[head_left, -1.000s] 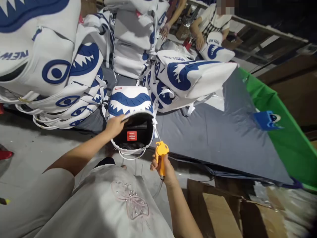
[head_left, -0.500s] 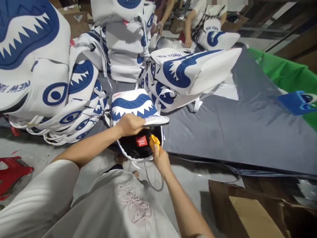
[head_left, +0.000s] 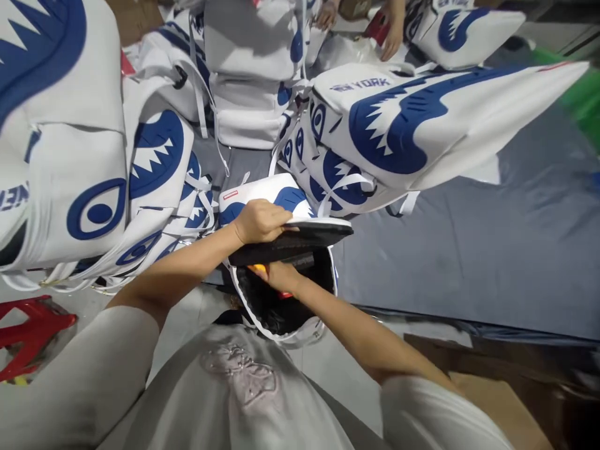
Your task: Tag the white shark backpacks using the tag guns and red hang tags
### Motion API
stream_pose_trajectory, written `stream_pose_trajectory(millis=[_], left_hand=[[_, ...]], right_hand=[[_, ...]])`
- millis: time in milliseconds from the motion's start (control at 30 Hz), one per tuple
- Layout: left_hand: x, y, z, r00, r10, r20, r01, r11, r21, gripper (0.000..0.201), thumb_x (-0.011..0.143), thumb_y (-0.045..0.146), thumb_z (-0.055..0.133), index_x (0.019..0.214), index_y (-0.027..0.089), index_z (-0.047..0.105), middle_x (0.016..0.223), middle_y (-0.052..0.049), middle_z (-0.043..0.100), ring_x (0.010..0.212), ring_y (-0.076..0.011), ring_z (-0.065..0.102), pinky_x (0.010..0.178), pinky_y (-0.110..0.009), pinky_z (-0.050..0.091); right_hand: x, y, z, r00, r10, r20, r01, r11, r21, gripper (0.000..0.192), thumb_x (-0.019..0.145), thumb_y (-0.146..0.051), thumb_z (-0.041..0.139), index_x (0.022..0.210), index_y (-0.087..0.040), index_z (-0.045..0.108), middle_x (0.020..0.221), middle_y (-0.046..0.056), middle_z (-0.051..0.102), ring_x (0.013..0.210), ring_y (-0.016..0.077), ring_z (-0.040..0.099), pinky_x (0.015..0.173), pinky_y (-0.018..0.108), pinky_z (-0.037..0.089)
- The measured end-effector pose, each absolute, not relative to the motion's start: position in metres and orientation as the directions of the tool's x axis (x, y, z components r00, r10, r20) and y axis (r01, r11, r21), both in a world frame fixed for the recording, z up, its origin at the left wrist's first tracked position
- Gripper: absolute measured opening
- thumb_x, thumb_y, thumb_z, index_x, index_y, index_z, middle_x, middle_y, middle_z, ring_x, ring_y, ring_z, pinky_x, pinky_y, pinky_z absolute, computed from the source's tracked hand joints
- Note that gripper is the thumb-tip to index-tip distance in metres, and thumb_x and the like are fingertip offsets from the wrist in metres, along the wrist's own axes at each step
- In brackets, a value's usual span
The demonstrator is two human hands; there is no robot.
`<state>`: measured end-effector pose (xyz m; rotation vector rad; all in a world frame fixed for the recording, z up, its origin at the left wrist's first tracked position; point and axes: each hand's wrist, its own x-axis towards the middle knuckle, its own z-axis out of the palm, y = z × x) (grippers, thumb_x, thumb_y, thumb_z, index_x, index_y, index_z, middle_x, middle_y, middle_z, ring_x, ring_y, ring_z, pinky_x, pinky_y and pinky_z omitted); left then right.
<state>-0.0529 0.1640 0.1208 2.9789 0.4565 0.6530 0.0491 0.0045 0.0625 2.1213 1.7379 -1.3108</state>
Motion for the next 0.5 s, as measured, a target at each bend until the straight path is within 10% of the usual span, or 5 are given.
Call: stream_pose_trajectory(millis=[167,333,500], left_hand=[[-0.045,0.179,0.107,0.671,0.418,0.612,0.303,-0.909,0.287,0.052,0.1,0.053,0.041,0.069,0.018,0.063,0.063,-0.005,0.066,0.06,-0.0163,0.063,0.056,-0.029,0.032],[-0.041,0.157,0.116,0.648,0.545,0.533,0.272,-0.819,0.506,0.051,0.1,0.053,0.042,0.065,0.019,0.058,0.06,-0.002,0.063,0.055,-0.0136,0.058,0.054,-0.027,0.03],[-0.046,0.153,0.12,0.573,0.681,0.456,0.368,-0.711,0.6,0.048,0.099,0.052,0.047,0.065,0.019,0.057,0.061,-0.001,0.062,0.056,-0.0138,0.056,0.056,-0.027,0.03]], right_hand=[[0.089,-0.067,0.096,-0.049,0.516,-0.855,0.964,-0.199,-0.176,0.022,0.096,-0.039,0.06,0.1,-0.023,0.075,0.093,0.009,0.074,0.101,0.0301,0.07,0.086,0.039,0.052],[0.081,-0.008,0.086,0.234,0.78,-0.58,0.951,-0.309,-0.033,0.048,0.107,-0.047,0.031,0.127,-0.014,0.059,0.096,0.013,0.074,0.092,0.026,0.072,0.075,0.029,0.05],[0.092,0.092,0.058,0.351,0.774,-0.527,0.916,-0.401,0.022,0.039,0.107,-0.031,0.033,0.125,-0.008,0.059,0.114,0.021,0.07,0.109,0.0236,0.066,0.087,0.028,0.049]])
